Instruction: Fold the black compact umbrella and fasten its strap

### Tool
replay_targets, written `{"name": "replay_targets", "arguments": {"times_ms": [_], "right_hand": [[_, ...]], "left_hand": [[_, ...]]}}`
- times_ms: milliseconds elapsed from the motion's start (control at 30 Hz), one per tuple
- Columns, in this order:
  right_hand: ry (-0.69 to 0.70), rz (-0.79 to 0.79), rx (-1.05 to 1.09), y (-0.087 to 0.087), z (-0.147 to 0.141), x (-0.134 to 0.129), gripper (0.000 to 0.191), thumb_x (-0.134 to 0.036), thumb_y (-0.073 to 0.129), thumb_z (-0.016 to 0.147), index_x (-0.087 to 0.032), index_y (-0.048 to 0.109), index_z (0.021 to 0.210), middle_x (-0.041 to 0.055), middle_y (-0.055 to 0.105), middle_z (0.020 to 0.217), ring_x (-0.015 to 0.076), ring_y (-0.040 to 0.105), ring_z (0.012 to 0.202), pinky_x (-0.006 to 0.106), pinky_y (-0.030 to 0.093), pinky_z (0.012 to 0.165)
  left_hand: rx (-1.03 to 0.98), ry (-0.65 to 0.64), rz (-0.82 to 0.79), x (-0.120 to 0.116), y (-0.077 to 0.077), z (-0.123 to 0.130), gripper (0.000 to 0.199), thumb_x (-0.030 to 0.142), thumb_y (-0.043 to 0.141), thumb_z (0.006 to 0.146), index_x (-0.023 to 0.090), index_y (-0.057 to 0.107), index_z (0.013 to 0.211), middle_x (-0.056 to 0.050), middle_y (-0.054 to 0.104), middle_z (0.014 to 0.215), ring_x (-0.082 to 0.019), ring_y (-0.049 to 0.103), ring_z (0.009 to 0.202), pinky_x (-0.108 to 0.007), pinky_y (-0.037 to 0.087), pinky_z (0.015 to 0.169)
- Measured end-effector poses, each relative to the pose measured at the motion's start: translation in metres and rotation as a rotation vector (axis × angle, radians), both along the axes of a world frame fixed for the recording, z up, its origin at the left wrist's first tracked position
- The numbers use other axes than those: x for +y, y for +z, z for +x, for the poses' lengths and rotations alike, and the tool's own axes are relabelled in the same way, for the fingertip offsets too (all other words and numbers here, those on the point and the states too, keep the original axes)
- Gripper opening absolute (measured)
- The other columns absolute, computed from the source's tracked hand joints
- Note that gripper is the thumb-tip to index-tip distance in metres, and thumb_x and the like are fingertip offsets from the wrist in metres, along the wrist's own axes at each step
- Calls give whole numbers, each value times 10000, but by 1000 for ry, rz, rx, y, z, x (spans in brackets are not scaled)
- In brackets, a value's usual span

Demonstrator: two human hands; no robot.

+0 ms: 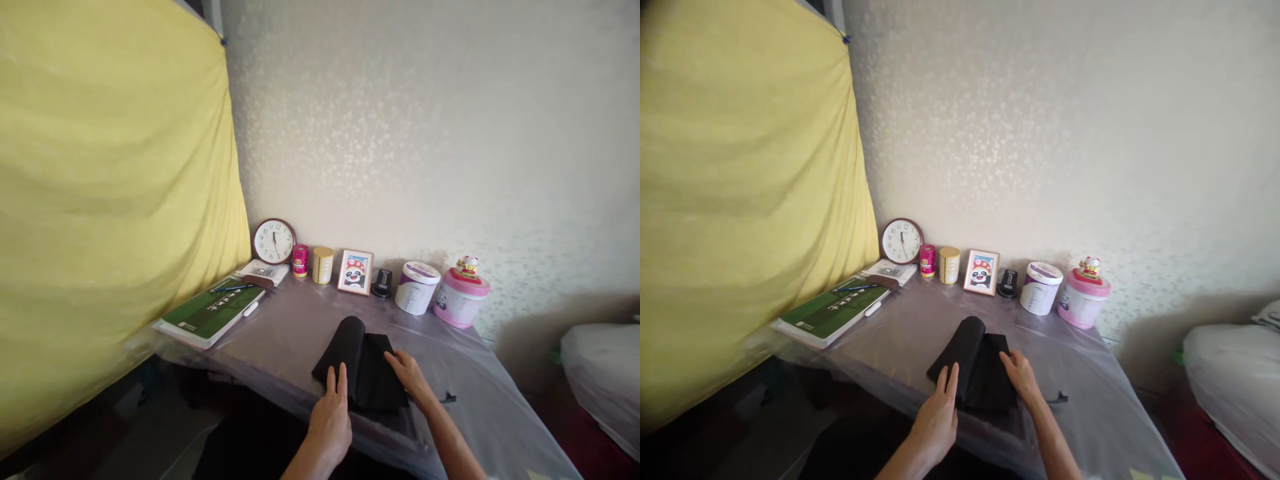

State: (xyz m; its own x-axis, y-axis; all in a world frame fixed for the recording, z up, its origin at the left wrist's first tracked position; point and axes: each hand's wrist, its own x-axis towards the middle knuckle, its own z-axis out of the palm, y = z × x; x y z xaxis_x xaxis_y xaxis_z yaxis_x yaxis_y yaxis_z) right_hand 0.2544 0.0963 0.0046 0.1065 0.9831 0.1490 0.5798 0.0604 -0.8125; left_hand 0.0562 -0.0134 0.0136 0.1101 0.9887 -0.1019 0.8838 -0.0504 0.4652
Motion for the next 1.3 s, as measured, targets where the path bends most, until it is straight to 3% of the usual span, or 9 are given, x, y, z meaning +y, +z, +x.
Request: {"name": "replay_targets", "arguments": {"times_ms": [200,300,533,633,733,900,1067,1167,1300], "right_hand": [[145,-79,385,26,-36,7,343,-469,570,630,-160,614,772,2,624,599,175,584,560,272,438,500],[190,-91,432,39,-59,14,365,-457,575,646,-153,611,843,16,646,642,180,603,580,274,458,513],[156,-42,110,25,-95,42,387,-360,521,712,-113,592,1001,96,673,899,217,631,836,278,498,655],[151,-73,25,14,-104,48,421,-319,533,709,-83,560,1057,133,655,955,237,620,869,277,490,599],[172,-102,-38,9,-109,49,422,-308,542,710,-99,543,1077,113,664,903,216,630,783,255,464,517],[281,-127,-75,12,-113,43,299,-300,498,758,-155,552,1014,1,669,633,134,609,575,227,447,538],[442,-77,-121,21,-114,31,210,-298,434,798,-183,583,889,2,701,713,117,596,571,235,433,588],[502,-21,-204,25,-113,25,207,-285,435,797,-203,607,876,-3,707,729,138,618,673,245,422,630],[554,-12,-236,27,-111,20,234,-249,423,801,-219,623,919,-11,709,778,140,628,742,247,430,672]], "left_hand": [[-13,3,0,2,-3,0,862,2,401,664,193,-26,1389,-193,119,1442,-229,555,1021,-286,427,822],[-22,8,-7,3,-4,-1,876,-7,405,645,182,-17,1389,-195,116,1442,-227,556,1020,-283,434,818],[-38,-7,11,5,-7,-3,833,3,422,626,132,103,1384,-198,125,1438,-236,514,1084,-296,420,872],[-29,-14,-2,6,-7,-4,748,19,431,633,106,225,1347,-213,136,1431,-249,525,1066,-324,417,882],[-46,-13,1,6,-7,-6,695,46,434,664,99,255,1333,-204,148,1431,-242,523,1068,-313,409,889],[-70,34,24,0,-10,-7,698,113,411,742,27,111,1367,-185,168,1433,-229,359,1234,-270,334,966],[-26,91,28,-11,-2,-8,681,108,396,766,162,115,1384,-122,16,1468,-219,402,1201,-278,393,901],[28,33,62,-12,3,-8,704,84,420,740,258,167,1373,-75,-78,1470,-244,443,1155,-321,421,873],[46,-61,53,-3,5,-5,861,55,483,676,345,68,1373,-74,-80,1469,-246,533,1031,-359,459,819]]}}
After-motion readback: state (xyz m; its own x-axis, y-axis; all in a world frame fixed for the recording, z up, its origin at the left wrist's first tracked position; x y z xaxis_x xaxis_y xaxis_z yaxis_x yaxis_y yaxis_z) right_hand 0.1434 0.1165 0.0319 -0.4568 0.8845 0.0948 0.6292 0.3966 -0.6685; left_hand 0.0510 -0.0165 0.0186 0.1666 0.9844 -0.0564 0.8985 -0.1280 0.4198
